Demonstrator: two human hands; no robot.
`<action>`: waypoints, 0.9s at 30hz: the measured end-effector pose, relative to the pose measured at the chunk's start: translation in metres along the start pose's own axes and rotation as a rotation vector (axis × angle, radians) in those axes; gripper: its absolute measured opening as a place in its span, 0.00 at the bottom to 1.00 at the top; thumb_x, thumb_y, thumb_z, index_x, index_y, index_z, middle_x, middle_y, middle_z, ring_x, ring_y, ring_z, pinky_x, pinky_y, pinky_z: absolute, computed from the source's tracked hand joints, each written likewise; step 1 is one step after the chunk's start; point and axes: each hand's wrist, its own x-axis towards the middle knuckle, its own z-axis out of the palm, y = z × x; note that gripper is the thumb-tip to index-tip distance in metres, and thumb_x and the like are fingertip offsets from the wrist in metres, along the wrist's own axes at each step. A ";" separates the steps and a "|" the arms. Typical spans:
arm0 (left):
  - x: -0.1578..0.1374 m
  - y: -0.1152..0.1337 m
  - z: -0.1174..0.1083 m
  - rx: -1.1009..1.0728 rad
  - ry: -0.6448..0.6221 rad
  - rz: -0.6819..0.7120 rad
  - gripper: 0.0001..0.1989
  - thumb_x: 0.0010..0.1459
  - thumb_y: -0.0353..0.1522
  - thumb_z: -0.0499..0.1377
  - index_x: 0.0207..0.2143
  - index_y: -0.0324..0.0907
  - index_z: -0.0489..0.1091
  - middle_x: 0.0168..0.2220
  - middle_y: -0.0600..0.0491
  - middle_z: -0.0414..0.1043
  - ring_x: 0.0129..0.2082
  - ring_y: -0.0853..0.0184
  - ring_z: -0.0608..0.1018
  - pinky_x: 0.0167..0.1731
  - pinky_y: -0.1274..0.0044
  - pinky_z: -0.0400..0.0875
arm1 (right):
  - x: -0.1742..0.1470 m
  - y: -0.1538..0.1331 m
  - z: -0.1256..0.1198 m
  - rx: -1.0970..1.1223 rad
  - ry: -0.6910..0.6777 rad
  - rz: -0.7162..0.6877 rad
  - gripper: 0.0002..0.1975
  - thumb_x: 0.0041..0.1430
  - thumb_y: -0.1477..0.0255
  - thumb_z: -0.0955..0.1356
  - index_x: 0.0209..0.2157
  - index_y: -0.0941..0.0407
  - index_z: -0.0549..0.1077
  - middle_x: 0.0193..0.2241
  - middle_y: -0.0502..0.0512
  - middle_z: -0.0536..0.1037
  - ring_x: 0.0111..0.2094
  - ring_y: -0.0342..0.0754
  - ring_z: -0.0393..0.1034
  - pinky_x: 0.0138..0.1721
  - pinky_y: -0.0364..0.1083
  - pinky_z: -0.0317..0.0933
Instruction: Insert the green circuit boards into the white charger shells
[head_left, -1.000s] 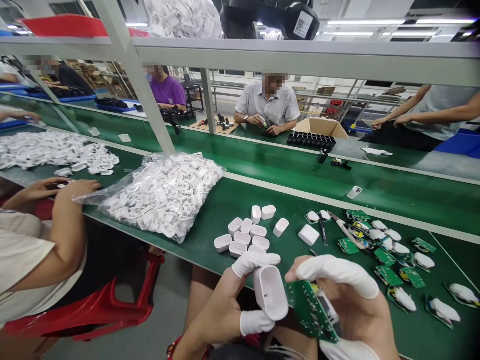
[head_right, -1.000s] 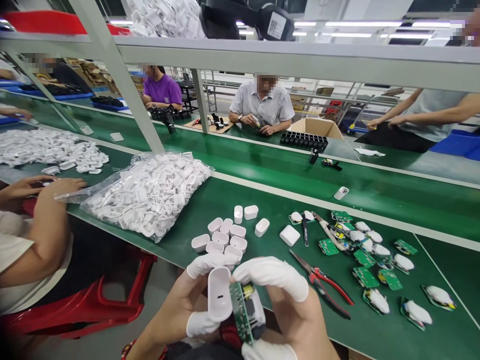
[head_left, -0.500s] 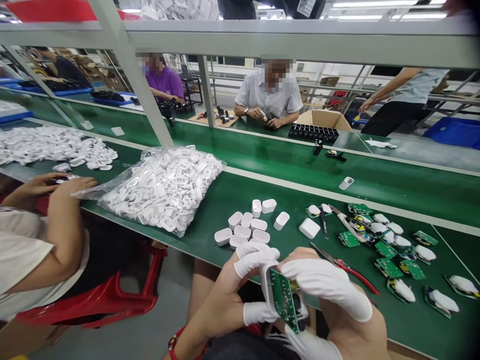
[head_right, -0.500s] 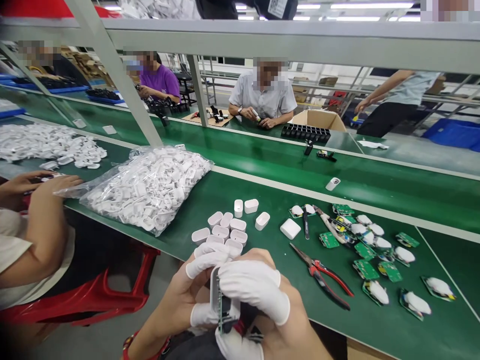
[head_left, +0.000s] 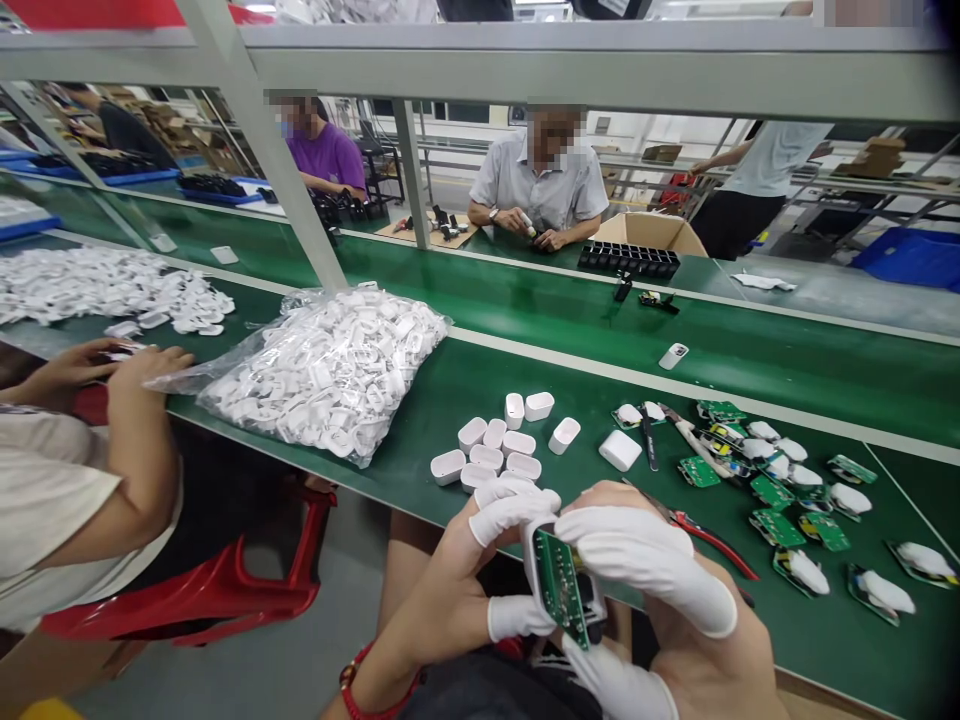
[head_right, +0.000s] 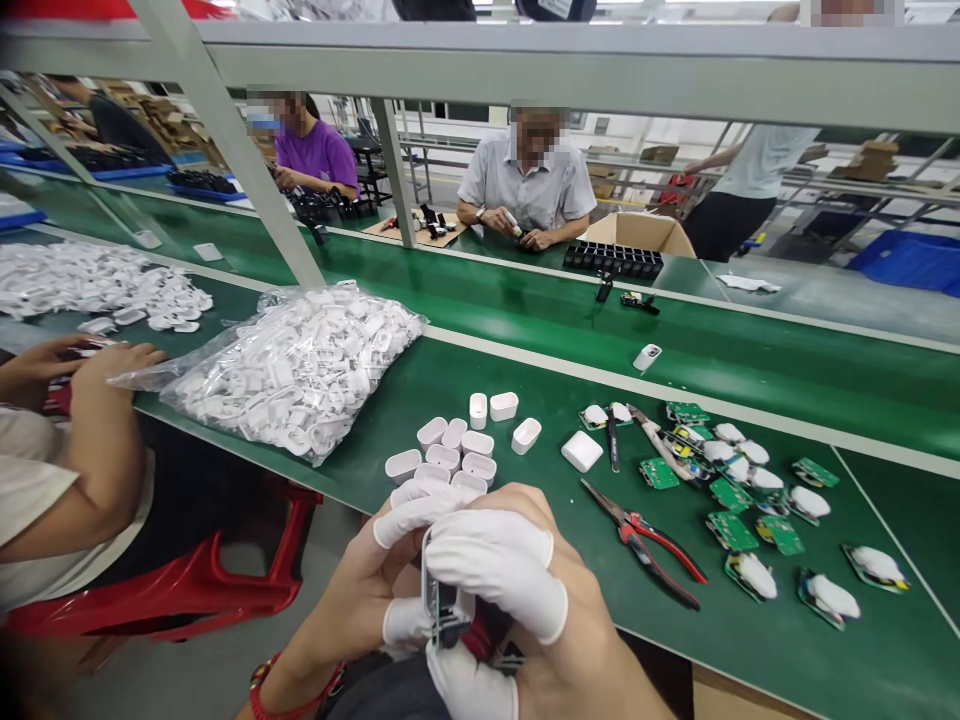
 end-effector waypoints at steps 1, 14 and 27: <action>0.000 -0.001 0.000 -0.003 -0.001 -0.005 0.29 0.50 0.33 0.68 0.54 0.54 0.68 0.54 0.48 0.65 0.55 0.56 0.70 0.55 0.71 0.68 | 0.000 0.000 0.000 -0.015 0.003 -0.009 0.29 0.52 0.81 0.71 0.55 0.49 0.67 0.43 0.57 0.76 0.42 0.57 0.71 0.45 0.57 0.68; -0.003 -0.003 0.002 -0.068 0.022 -0.009 0.27 0.50 0.32 0.68 0.53 0.56 0.69 0.56 0.49 0.64 0.56 0.55 0.69 0.56 0.69 0.66 | 0.005 -0.006 0.004 -0.178 0.000 -0.025 0.23 0.49 0.84 0.69 0.47 0.52 0.70 0.42 0.56 0.76 0.41 0.54 0.72 0.48 0.56 0.66; -0.003 -0.002 0.000 -0.074 -0.001 -0.005 0.27 0.51 0.35 0.68 0.54 0.56 0.68 0.53 0.49 0.64 0.54 0.56 0.69 0.53 0.70 0.67 | 0.009 -0.004 0.005 -0.272 -0.042 -0.100 0.16 0.54 0.79 0.68 0.44 0.52 0.70 0.39 0.55 0.78 0.39 0.52 0.74 0.50 0.56 0.64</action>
